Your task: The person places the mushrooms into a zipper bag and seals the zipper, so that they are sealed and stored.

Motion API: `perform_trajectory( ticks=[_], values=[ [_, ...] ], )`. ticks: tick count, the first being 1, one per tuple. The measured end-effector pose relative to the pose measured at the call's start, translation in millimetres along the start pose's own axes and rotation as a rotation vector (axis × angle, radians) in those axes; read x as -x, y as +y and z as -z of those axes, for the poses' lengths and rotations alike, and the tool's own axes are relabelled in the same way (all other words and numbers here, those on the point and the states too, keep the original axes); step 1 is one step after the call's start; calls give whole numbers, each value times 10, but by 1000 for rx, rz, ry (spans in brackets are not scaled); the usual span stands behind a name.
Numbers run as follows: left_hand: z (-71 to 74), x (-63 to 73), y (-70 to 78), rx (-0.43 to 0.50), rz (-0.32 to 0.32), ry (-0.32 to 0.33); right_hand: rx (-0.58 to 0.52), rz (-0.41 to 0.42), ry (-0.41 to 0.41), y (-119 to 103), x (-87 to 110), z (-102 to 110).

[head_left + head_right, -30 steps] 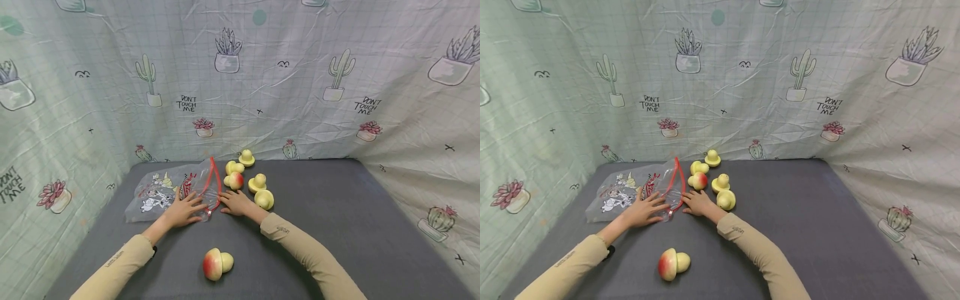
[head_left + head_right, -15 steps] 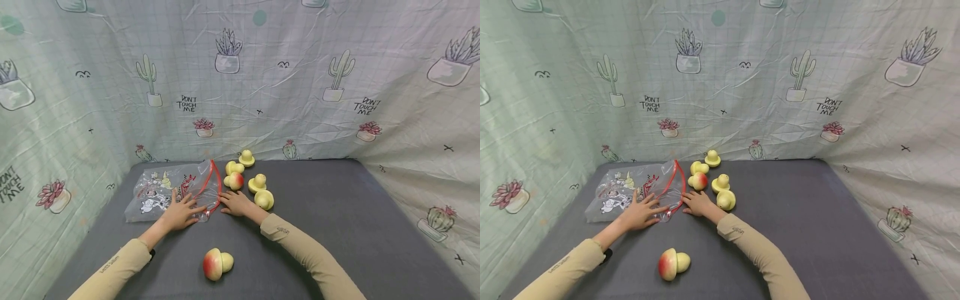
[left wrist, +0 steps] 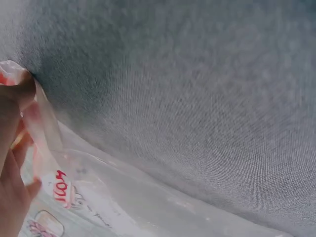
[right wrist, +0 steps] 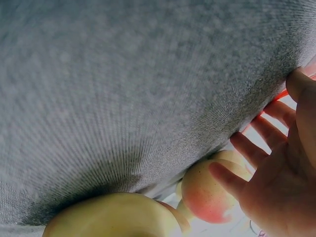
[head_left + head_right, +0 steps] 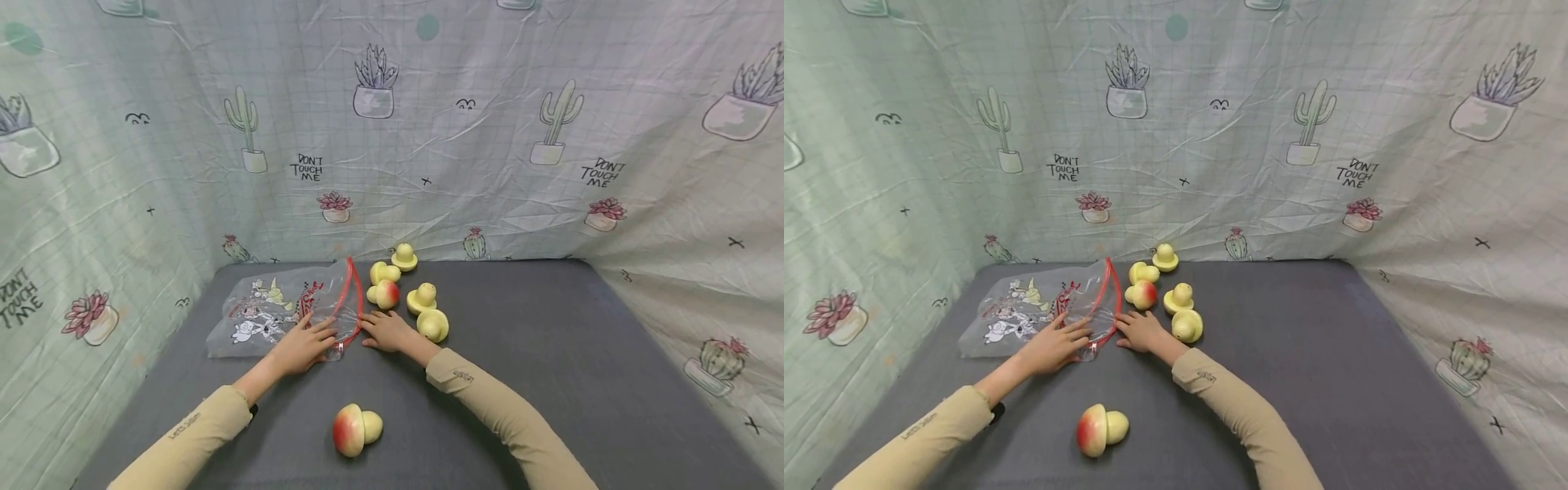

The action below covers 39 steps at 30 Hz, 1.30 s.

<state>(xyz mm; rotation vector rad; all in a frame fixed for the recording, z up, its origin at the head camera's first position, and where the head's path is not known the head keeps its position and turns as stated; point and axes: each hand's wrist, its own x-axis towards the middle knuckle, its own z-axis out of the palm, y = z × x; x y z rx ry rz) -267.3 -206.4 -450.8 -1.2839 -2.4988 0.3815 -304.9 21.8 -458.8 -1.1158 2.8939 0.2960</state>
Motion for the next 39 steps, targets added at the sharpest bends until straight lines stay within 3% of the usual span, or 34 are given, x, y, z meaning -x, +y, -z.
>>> perform_trajectory(
  ticks=[6,14,18,26,31,33,39],
  values=[
    [17,-41,-11,81,-10,-92,-14,14,9,1,4,14],
    [16,-42,21,-13,9,-35,-23,0,0,1,24,4],
    [13,-30,35,-39,13,-39,-25,-1,3,-9,25,-9],
    [34,14,-4,-9,-1,-71,-18,0,13,-4,23,0],
    [34,13,-19,20,-9,-49,-51,7,-2,28,-3,-16],
    [40,10,-15,17,-7,-45,-70,22,21,83,-67,-135],
    [60,4,11,-12,2,-58,-116,20,-19,74,-58,-124]
  ],
)
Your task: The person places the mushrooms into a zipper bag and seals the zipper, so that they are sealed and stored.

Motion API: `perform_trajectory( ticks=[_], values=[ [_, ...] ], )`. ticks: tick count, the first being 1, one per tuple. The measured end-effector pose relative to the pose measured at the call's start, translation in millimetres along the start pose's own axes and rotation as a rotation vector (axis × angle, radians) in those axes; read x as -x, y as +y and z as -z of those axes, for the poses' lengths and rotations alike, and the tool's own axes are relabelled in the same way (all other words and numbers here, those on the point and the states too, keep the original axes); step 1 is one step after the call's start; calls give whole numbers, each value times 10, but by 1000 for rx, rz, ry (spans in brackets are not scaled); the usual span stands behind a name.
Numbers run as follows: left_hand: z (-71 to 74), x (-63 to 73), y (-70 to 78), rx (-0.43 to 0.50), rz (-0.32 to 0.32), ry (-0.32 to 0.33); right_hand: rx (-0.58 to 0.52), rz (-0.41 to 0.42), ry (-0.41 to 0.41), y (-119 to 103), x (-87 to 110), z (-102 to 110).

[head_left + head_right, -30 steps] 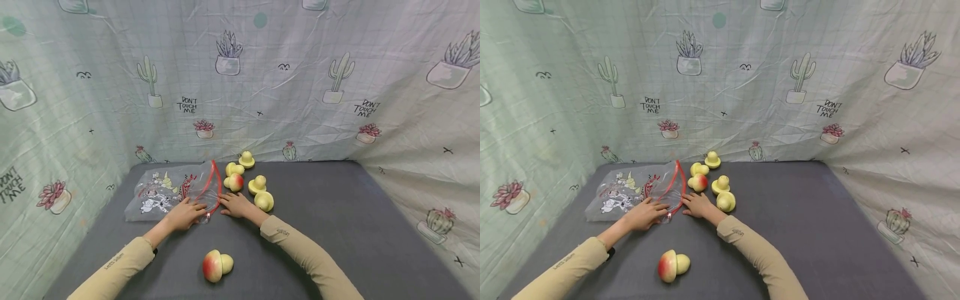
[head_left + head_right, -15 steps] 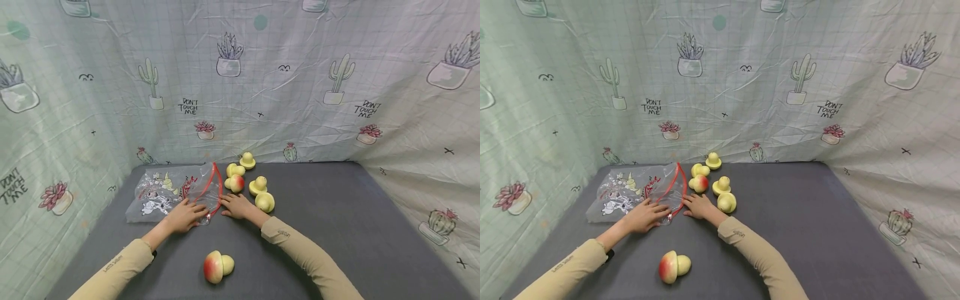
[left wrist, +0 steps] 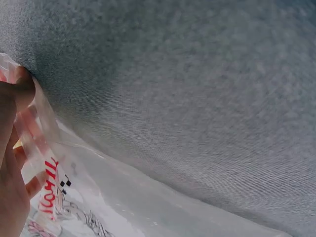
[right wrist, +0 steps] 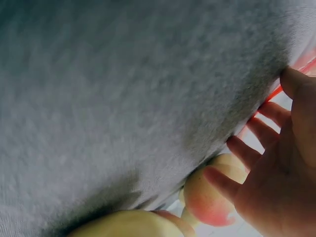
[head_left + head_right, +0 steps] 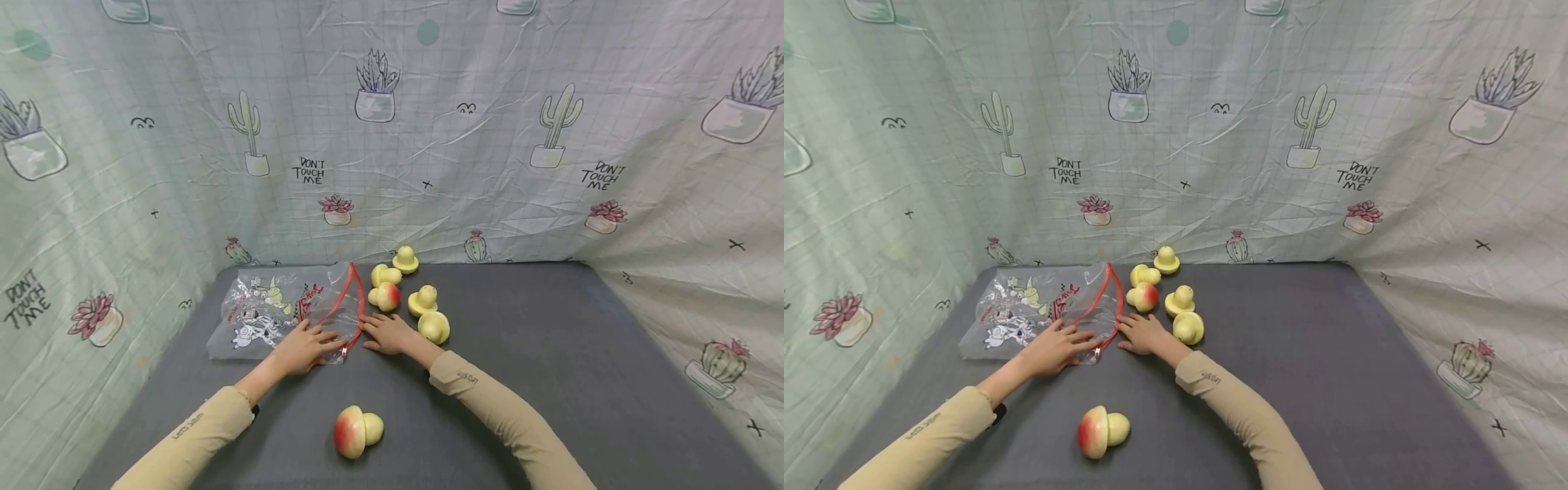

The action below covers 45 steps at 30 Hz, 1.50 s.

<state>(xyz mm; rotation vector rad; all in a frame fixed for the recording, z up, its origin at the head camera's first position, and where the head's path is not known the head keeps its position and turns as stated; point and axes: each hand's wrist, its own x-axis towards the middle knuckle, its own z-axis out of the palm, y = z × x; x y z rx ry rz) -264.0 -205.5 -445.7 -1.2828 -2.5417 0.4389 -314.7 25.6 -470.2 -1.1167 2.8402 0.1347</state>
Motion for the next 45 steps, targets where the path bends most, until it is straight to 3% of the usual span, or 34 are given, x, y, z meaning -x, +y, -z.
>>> perform_trajectory(
  ticks=[2,8,14,31,45],
  values=[
    [0,-13,7,-13,3,-6,-3,-22,-41,-73,66,117],
    [-23,-66,6,-58,17,-44,41,-6,-11,-89,118,148],
    [-61,-81,-14,-69,10,-22,52,22,23,-69,171,188],
    [-35,-68,19,-42,27,-27,37,165,218,-94,528,229],
    [-36,-57,18,-59,32,-40,5,308,453,-262,971,206]
  ],
)
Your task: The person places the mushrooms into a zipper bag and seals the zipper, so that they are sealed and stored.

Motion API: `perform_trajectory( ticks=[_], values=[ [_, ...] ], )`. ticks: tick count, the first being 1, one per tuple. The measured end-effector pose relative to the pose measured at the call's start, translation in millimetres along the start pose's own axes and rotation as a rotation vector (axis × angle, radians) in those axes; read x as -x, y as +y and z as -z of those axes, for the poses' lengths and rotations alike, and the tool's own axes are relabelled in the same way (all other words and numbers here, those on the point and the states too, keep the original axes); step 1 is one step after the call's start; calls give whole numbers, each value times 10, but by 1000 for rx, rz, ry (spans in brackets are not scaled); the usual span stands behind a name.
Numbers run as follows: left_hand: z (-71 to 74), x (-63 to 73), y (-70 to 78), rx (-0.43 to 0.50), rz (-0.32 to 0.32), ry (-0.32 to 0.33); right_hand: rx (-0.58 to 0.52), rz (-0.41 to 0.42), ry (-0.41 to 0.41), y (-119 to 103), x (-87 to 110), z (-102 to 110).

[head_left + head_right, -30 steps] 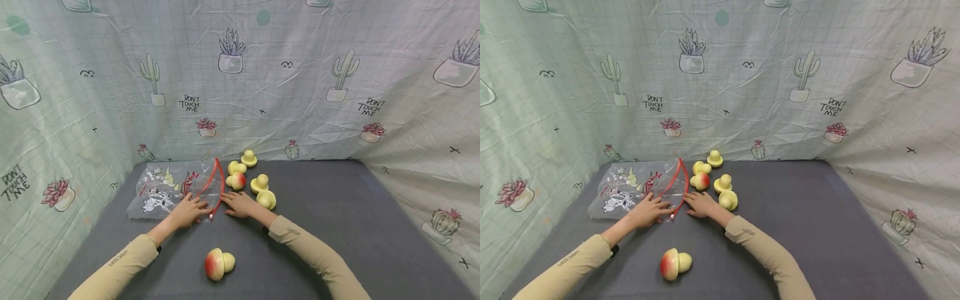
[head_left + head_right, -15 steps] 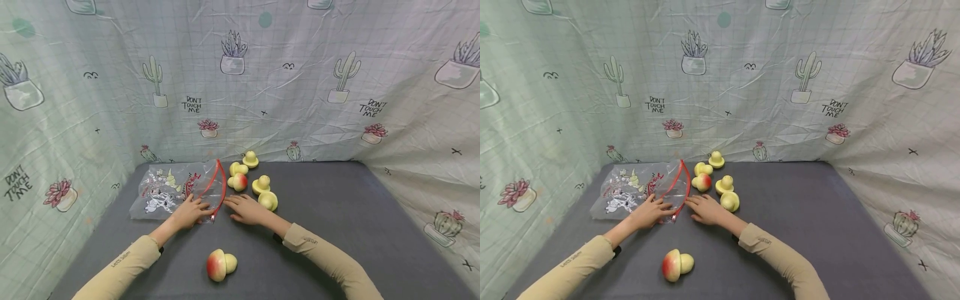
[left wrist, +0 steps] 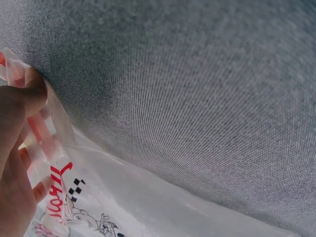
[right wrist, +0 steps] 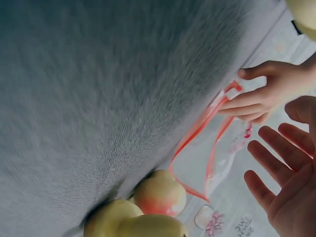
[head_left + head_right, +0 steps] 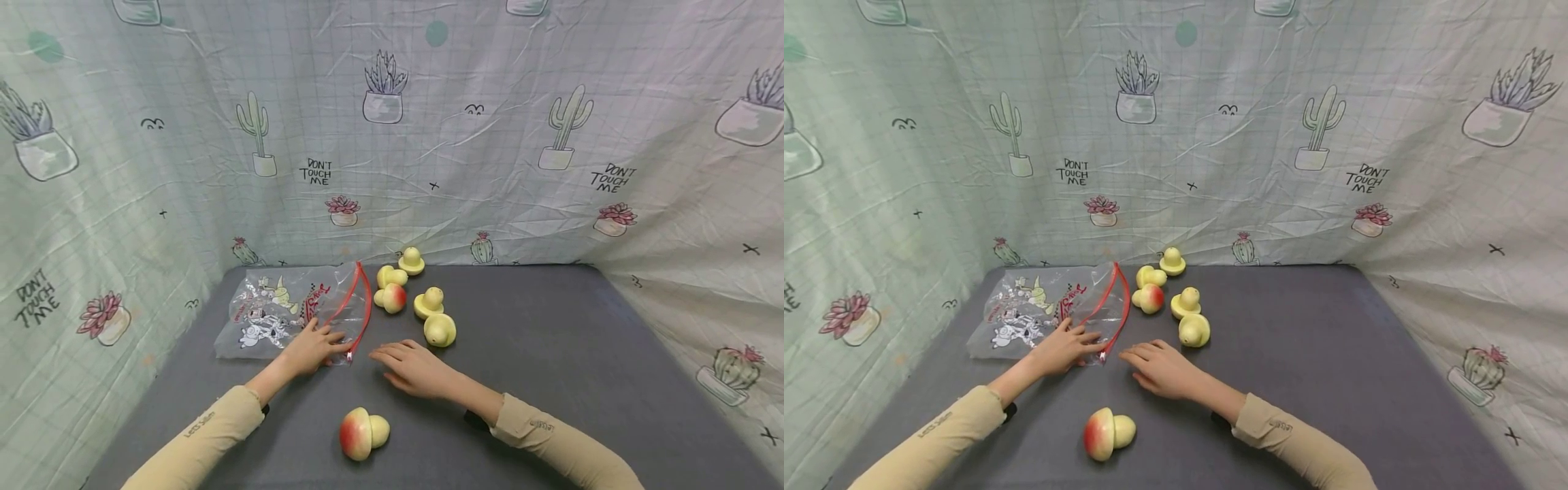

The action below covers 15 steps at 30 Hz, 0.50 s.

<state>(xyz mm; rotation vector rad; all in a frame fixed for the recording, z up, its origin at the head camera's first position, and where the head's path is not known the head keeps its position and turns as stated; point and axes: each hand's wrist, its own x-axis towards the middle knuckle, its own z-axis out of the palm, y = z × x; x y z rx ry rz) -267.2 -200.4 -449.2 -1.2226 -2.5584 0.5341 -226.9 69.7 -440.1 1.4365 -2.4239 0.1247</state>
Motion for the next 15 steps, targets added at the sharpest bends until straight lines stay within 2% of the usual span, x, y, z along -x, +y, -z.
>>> perform_trajectory(
  ticks=[8,15],
  values=[
    [5,8,11,0,1,-9,-32,58,116,-153,180,75],
    [8,-3,13,13,13,-28,-25,82,161,-309,267,115]
  ],
)
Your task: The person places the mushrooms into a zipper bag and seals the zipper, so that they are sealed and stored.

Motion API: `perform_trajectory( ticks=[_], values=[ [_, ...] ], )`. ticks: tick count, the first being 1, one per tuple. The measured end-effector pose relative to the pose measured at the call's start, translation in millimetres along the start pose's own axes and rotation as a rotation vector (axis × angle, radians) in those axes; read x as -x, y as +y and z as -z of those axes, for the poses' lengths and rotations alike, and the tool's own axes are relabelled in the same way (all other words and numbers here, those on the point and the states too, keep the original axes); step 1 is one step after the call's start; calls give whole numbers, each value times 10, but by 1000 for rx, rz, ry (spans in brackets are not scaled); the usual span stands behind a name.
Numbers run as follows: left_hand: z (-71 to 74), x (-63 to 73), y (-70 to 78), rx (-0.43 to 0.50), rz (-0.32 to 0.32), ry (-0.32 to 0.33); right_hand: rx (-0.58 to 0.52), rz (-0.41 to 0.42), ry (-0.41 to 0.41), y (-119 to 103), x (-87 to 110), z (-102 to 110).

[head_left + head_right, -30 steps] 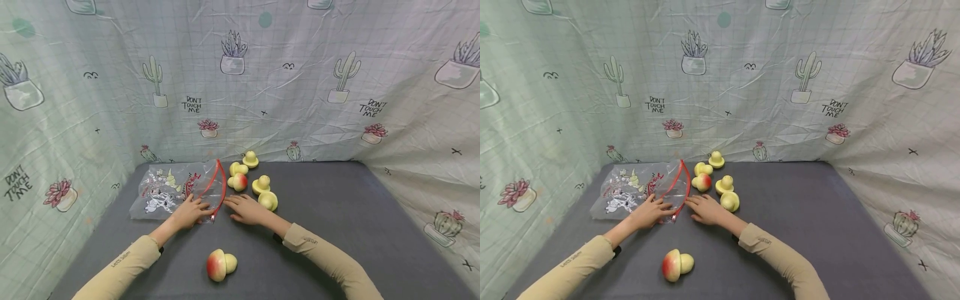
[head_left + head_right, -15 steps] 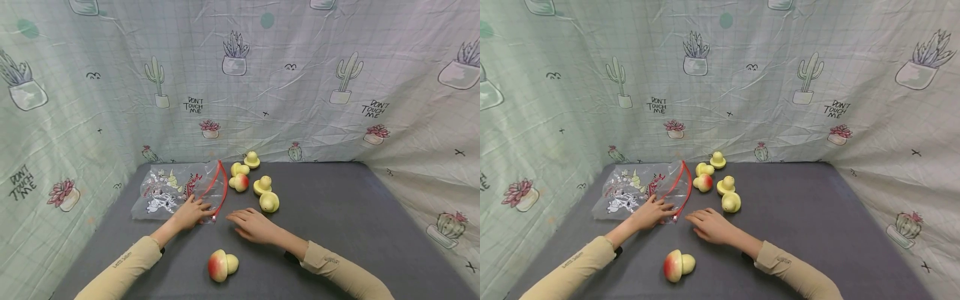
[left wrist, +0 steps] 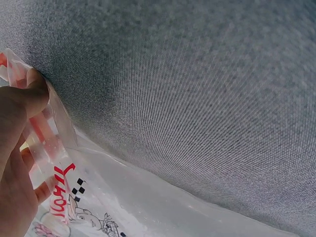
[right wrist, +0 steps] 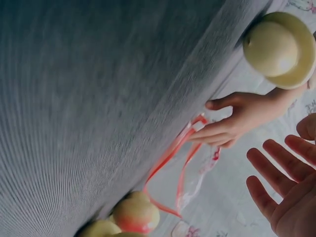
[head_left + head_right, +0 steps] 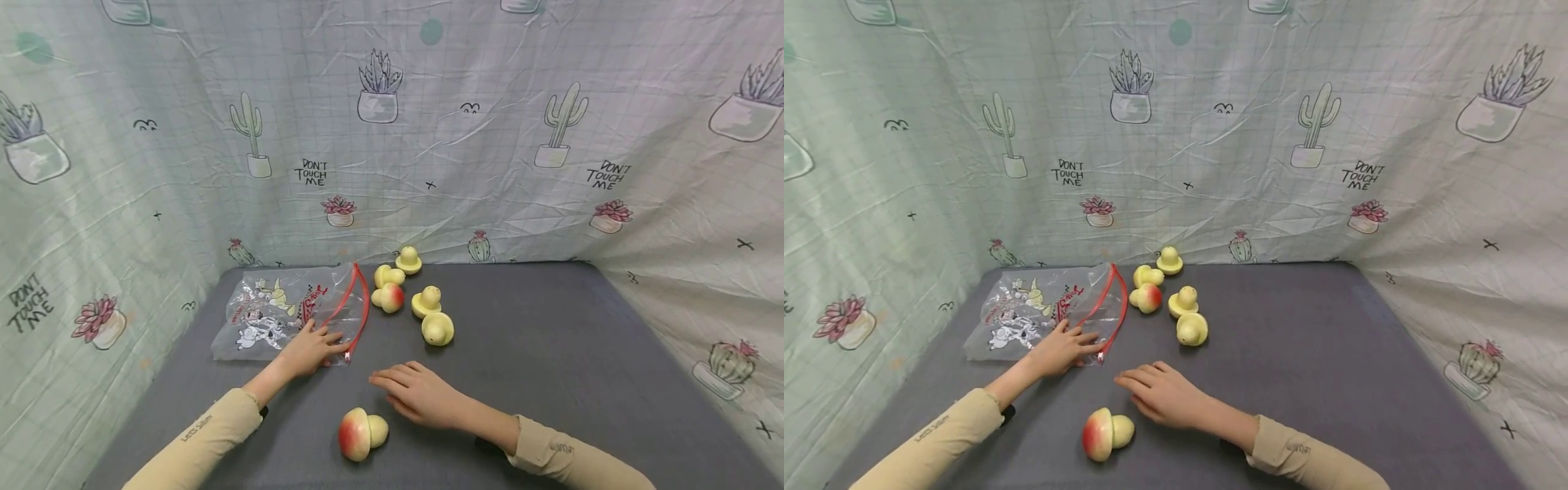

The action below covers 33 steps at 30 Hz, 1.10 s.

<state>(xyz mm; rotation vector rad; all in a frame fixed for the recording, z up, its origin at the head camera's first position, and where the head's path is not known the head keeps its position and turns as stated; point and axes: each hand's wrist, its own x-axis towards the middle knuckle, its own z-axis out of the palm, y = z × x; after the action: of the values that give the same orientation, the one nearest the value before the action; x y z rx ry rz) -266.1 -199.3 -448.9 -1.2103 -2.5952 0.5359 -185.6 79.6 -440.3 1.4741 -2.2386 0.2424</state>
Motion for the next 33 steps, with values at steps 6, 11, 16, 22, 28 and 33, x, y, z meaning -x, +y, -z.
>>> perform_trajectory(
  ticks=[6,11,16,22,28,33],
  values=[
    [0,2,-1,8,2,4,-16,19,-32,-111,9,32],
    [9,-2,0,6,4,2,-21,59,-88,-188,8,32],
    [6,-4,1,16,-3,13,-24,92,-142,-245,19,0],
    [5,1,9,19,-3,8,-51,95,-218,-264,25,-24],
    [-36,-6,2,22,0,25,-53,110,-257,-269,18,-32],
    [-140,7,-35,33,-29,123,-34,110,-275,-277,4,-37]
  ],
)
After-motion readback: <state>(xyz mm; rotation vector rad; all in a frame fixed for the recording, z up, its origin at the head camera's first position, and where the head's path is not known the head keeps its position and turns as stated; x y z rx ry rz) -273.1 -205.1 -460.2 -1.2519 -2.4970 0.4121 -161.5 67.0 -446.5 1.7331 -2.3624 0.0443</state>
